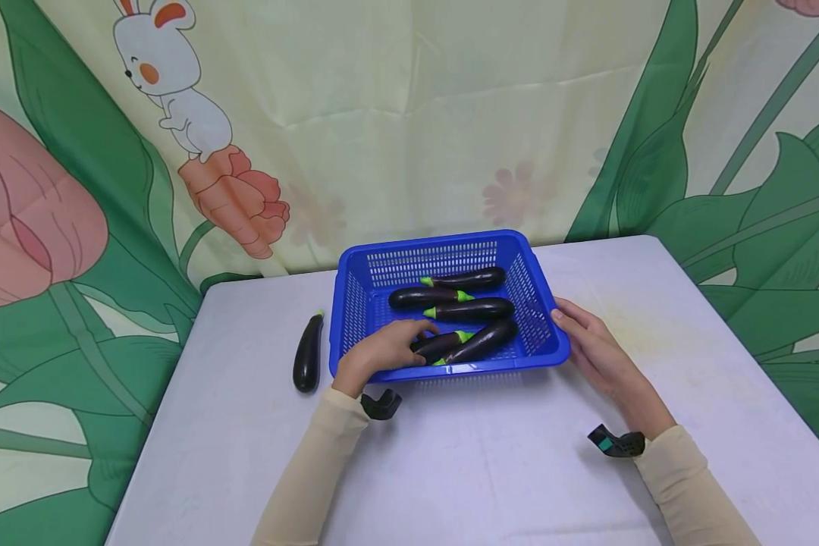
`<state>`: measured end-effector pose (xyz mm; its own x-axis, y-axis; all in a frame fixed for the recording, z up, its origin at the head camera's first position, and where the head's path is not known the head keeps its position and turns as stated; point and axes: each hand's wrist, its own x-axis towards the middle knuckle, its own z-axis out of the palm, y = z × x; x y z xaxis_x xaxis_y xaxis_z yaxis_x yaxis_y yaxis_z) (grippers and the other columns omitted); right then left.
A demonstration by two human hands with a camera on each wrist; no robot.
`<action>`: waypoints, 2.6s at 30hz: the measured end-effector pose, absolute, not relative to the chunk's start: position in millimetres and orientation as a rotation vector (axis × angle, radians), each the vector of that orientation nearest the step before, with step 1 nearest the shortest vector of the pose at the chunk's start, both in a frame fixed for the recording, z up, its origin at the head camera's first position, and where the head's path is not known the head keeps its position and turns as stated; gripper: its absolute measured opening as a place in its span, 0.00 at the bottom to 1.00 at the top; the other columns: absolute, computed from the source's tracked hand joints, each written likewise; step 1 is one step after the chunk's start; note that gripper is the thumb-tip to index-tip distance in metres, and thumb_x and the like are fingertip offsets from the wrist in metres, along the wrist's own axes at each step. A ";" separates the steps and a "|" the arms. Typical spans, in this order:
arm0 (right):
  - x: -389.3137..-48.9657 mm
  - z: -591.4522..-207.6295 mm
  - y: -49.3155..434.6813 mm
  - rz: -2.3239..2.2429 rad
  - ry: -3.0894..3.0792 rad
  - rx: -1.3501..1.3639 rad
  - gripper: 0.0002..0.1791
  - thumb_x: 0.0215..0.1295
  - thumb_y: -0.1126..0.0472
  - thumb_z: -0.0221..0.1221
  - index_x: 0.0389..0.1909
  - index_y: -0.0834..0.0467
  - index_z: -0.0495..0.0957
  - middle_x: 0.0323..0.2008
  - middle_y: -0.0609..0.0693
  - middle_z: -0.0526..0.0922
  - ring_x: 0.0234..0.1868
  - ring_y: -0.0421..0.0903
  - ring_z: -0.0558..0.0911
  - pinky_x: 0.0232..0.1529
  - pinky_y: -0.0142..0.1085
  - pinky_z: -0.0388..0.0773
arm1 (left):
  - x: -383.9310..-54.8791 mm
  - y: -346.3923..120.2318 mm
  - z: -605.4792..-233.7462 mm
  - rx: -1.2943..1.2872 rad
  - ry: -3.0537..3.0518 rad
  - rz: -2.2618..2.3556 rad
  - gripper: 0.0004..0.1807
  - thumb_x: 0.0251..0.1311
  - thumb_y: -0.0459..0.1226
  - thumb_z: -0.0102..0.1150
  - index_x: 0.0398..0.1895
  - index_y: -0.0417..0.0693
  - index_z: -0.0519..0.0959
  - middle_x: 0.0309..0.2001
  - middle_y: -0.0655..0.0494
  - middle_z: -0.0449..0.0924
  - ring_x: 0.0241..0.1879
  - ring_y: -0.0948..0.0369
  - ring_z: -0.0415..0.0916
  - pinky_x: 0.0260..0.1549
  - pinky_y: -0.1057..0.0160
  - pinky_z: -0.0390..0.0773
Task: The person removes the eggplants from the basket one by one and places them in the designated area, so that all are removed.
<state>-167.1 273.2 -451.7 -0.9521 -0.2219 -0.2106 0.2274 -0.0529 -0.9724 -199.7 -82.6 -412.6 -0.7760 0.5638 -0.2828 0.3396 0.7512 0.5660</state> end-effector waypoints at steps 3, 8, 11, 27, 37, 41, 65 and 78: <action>-167.6 -451.8 273.5 -2.087 1.910 0.005 0.41 0.81 0.45 0.51 0.84 0.56 0.47 0.78 0.56 0.60 0.60 0.29 0.80 0.57 0.25 0.80 | -199.8 -82.5 -413.1 0.685 2.508 0.690 0.26 0.67 0.34 0.67 0.68 0.51 0.77 0.58 0.48 0.83 0.55 0.53 0.78 0.66 0.49 0.76; -167.5 -451.9 273.2 -2.084 1.913 0.008 0.41 0.81 0.45 0.51 0.84 0.56 0.47 0.79 0.57 0.59 0.60 0.30 0.80 0.57 0.25 0.81 | -200.1 -82.8 -413.8 0.696 2.519 0.684 0.25 0.67 0.33 0.66 0.67 0.51 0.77 0.58 0.48 0.84 0.55 0.53 0.78 0.65 0.50 0.76; -167.3 -451.9 273.3 -2.078 1.921 0.011 0.41 0.81 0.45 0.51 0.84 0.55 0.47 0.80 0.58 0.57 0.60 0.30 0.80 0.57 0.25 0.81 | -200.4 -83.4 -414.4 0.702 2.528 0.679 0.25 0.67 0.32 0.65 0.67 0.51 0.77 0.58 0.49 0.84 0.54 0.54 0.77 0.64 0.51 0.77; -167.6 -452.2 273.5 -2.072 1.918 0.016 0.41 0.81 0.44 0.51 0.85 0.54 0.48 0.80 0.59 0.57 0.60 0.30 0.79 0.57 0.26 0.81 | -192.5 -85.5 -405.6 0.603 2.725 0.599 0.27 0.67 0.35 0.60 0.69 0.54 0.76 0.59 0.49 0.81 0.49 0.53 0.76 0.59 0.48 0.81; -168.0 -452.9 273.7 -2.082 1.911 0.003 0.40 0.81 0.45 0.50 0.85 0.55 0.47 0.79 0.57 0.58 0.60 0.30 0.80 0.57 0.26 0.81 | -187.3 -91.4 -402.0 0.642 2.810 0.667 0.28 0.67 0.37 0.60 0.71 0.58 0.74 0.65 0.52 0.79 0.54 0.54 0.76 0.61 0.48 0.79; -168.1 -452.8 273.7 -2.089 1.907 0.006 0.40 0.81 0.44 0.51 0.84 0.55 0.48 0.78 0.56 0.61 0.60 0.30 0.80 0.57 0.26 0.81 | -184.8 -93.4 -402.8 0.702 2.859 0.703 0.29 0.67 0.37 0.60 0.72 0.59 0.73 0.66 0.53 0.78 0.59 0.54 0.76 0.64 0.47 0.78; -167.9 -452.5 273.6 -2.092 1.896 0.016 0.40 0.81 0.44 0.51 0.85 0.54 0.47 0.78 0.56 0.59 0.60 0.30 0.80 0.57 0.26 0.81 | -176.7 -108.5 -404.5 0.912 3.069 1.279 0.32 0.66 0.42 0.70 0.73 0.58 0.73 0.61 0.51 0.77 0.56 0.54 0.74 0.50 0.53 0.84; -167.6 -452.7 273.1 -2.116 1.867 0.006 0.40 0.82 0.46 0.51 0.85 0.56 0.47 0.73 0.49 0.66 0.60 0.31 0.81 0.57 0.26 0.81 | -170.5 -124.1 -401.0 0.909 3.079 1.602 0.31 0.66 0.37 0.67 0.73 0.52 0.73 0.62 0.48 0.77 0.53 0.54 0.76 0.46 0.56 0.82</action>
